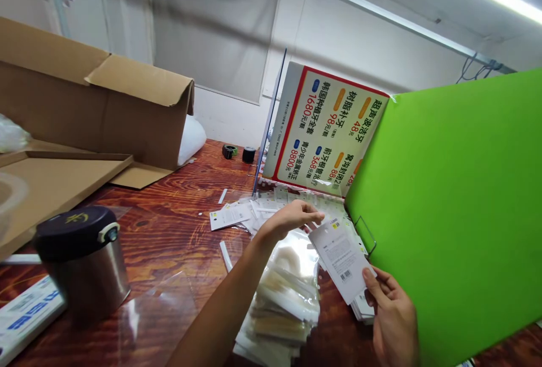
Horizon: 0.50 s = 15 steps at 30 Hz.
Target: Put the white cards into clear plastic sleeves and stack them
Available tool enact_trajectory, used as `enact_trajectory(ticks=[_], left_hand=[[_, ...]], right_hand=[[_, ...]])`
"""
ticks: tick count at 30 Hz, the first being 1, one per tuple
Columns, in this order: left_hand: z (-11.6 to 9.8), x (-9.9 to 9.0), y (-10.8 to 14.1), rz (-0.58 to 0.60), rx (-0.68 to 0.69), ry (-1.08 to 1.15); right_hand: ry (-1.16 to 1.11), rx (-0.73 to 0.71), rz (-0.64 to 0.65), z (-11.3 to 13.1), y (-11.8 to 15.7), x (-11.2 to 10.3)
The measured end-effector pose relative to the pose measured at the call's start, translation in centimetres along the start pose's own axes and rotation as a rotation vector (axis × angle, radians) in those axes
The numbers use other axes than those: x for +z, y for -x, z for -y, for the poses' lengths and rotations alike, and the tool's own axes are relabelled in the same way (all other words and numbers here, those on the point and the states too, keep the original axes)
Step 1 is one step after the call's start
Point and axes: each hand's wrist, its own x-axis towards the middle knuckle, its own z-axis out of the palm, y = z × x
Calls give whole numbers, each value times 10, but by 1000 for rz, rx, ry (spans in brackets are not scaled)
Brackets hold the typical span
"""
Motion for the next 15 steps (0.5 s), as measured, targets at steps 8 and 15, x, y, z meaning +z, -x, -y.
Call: enact_trajectory(ticks=[8,15], left_hand=[[11,31,-8,119,10,104],[10,33,-9,22,35,203]], right_hand=[[-34,-121,-95,-5,-3,17],[-40,-81,70,-2,2,11]])
